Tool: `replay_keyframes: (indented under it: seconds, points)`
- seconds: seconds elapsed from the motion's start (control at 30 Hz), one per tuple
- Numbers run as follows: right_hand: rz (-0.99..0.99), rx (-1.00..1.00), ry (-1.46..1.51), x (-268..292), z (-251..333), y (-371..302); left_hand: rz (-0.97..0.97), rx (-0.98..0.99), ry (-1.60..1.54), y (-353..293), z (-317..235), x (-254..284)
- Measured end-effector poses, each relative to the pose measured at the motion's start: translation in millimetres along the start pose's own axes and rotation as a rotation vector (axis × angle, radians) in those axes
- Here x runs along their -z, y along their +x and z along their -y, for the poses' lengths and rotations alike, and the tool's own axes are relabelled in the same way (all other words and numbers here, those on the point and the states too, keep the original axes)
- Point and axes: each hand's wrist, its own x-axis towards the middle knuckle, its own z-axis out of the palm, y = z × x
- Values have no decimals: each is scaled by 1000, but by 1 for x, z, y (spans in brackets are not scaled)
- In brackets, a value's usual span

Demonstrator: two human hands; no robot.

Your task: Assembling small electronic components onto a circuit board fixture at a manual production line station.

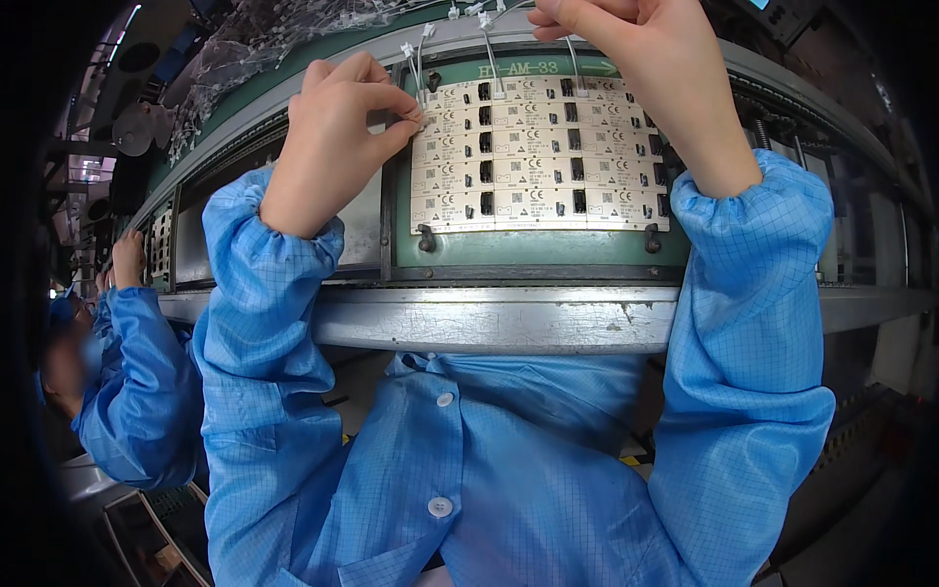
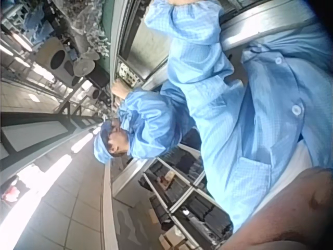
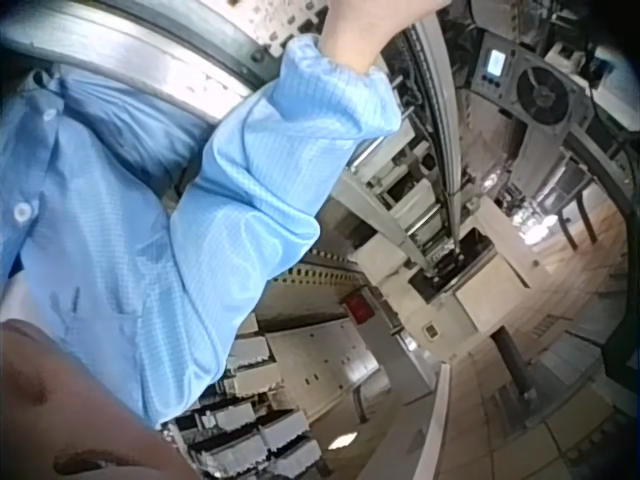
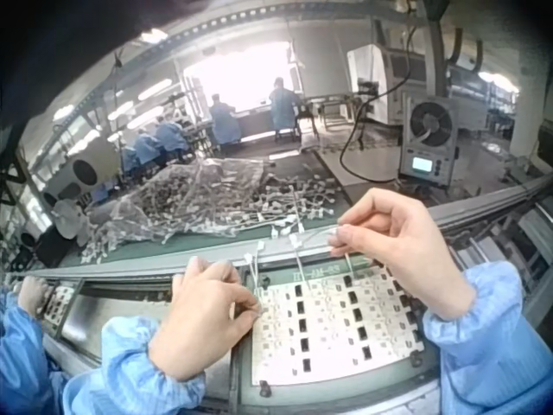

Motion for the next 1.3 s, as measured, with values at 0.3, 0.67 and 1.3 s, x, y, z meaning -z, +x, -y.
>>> replay_keyframes:
  seconds: [0.3, 0.67, 1.3]
  points:
    - [84, 76, -230, 12, -15, 1, -116, -118, 199, -11, -21, -8]
    - [135, 191, -533, -7, -10, -26, 125, -29, 7, -22, -2, 14]
    - [144, -18, -590, -18, -26, -30, 309, -16, 248, 129, 112, -25]
